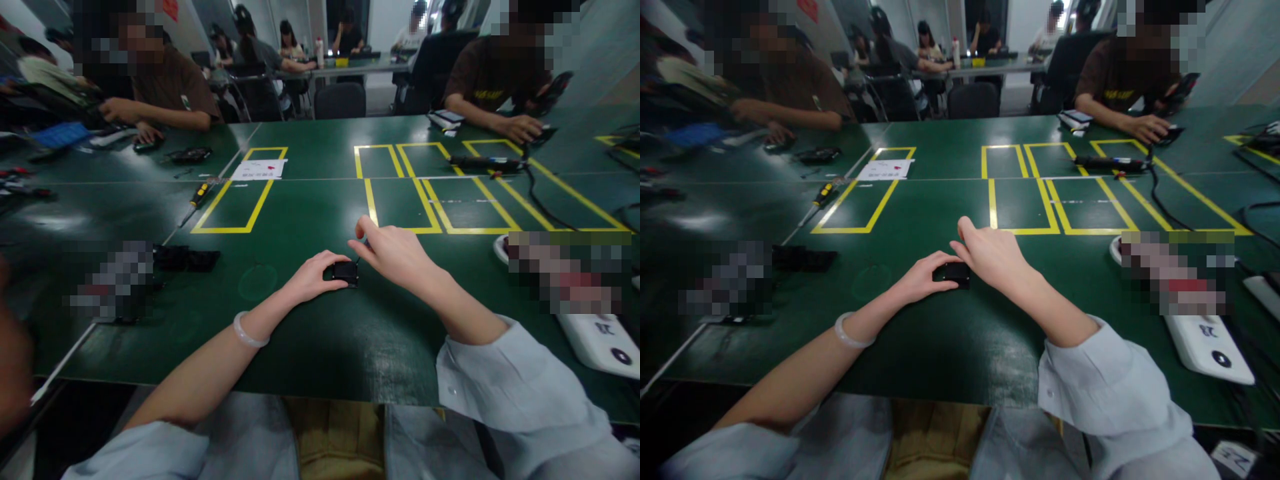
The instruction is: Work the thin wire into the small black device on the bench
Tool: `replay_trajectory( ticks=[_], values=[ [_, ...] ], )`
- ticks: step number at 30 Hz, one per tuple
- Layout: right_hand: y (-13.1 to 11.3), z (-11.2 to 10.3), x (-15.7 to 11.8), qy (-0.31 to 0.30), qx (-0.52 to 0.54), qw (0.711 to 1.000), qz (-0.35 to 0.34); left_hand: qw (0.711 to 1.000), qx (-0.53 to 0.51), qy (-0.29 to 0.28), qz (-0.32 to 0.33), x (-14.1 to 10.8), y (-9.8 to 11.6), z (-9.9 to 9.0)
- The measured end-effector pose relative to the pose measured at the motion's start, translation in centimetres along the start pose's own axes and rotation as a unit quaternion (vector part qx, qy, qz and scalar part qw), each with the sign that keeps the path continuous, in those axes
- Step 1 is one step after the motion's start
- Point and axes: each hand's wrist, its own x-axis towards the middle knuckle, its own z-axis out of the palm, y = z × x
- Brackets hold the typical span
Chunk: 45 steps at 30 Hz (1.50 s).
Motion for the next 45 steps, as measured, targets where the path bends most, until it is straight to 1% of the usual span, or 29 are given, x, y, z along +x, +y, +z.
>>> replay_trajectory(
  ticks=[9,15,24,30,37,45],
  values=[
    [-0.05,-0.08,0.01,-0.011,-0.01,1.0,0.012,1.0,-0.008,-0.001,-0.007,-0.02,0.47,-0.14],
    [-0.1,-0.04,-0.06,-0.002,-0.007,1.0,0.016,1.0,-0.002,0.003,-0.011,0.02,0.54,-0.13],
    [0.14,0.03,-0.15,0.007,0.001,1.0,-0.003,1.0,-0.007,0.007,-0.01,-0.05,0.48,-0.13],
    [0.18,0.1,-0.02,-0.01,-0.011,1.0,0.005,1.0,-0.009,0.007,-0.007,-0.03,0.42,-0.08],
    [0.34,0.28,0.0,0.013,-0.005,1.0,-0.001,1.0,-0.005,0.007,-0.009,0.0,0.5,-0.14],
    [0.31,0.07,-0.16,0.011,0.0,1.0,-0.009,1.0,-0.006,0.004,-0.011,-0.1,0.67,-0.25]
  ],
)
